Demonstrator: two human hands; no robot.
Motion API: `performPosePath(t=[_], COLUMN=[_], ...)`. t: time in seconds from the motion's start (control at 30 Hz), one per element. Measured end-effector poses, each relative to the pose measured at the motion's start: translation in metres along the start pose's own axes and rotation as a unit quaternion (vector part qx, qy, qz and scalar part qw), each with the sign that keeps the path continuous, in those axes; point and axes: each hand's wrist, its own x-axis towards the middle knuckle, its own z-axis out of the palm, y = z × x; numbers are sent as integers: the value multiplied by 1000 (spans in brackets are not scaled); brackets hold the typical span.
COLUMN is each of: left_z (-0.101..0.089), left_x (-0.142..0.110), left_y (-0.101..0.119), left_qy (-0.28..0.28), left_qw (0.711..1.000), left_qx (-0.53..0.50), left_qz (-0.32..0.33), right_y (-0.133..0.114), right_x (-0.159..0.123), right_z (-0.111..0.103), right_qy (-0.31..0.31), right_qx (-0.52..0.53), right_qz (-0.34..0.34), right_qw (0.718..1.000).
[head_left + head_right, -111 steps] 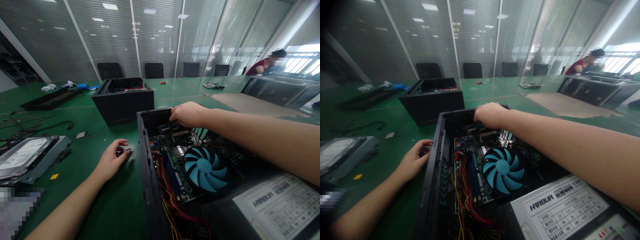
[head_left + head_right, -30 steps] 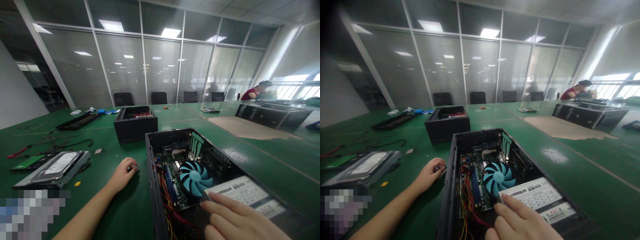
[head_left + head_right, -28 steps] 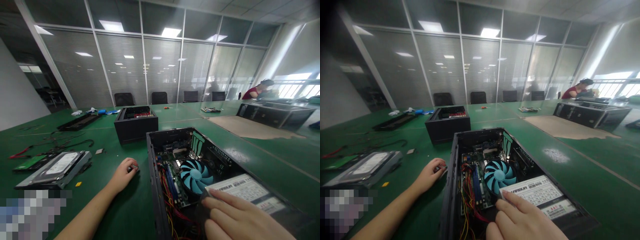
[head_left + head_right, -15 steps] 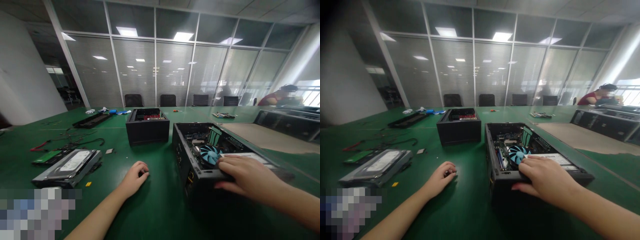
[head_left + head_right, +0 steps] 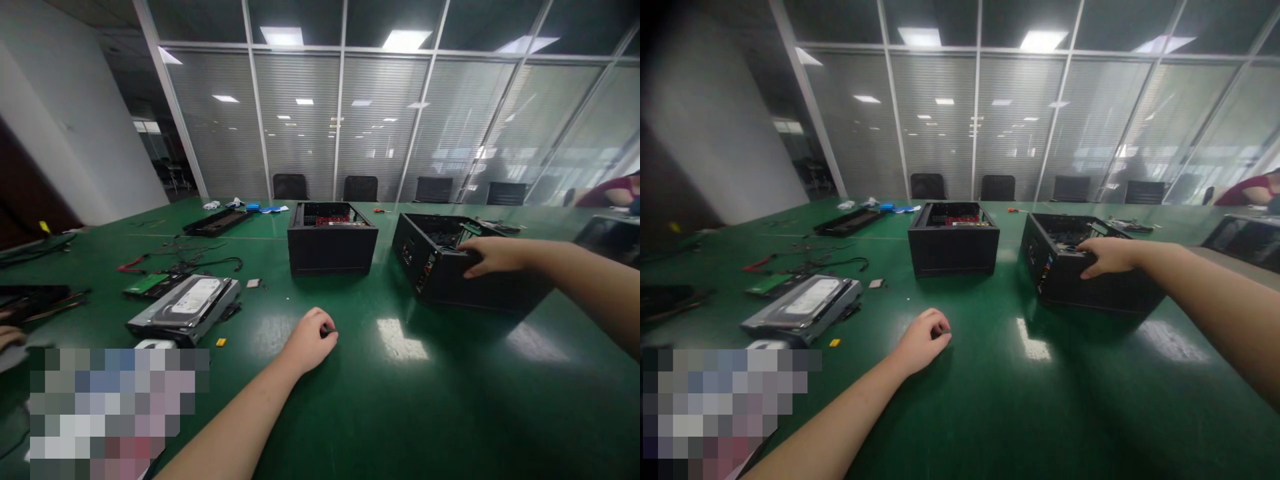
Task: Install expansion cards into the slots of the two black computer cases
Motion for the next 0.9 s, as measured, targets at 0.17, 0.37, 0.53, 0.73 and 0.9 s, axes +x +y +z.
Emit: performPosePath(t=[0.17,0.37,0.53,0.73,0.9], left_z=[4,2,2,5,-7], left_x=[2,1,0,1,7], left_y=[1,1,0,-2,0], left_qy=[9,7,9,26,120], left_qw=[1000,999,1000,999,987], left_qx=[16,21,24,3,-101], left_qz=[-12,-23,-18,-24,-21], right_y=[-78,-198,-219,-204,-196], right_x=[63,128,147,146,114], right_z=[-4,35,58,62,70], right_qy=[-69,-28,-25,-27,47], right_qx=[-52,-43,-59,-96,-39], right_qz=[-52,-77,-55,-86,-104], right_qw=[995,996,996,991,993])
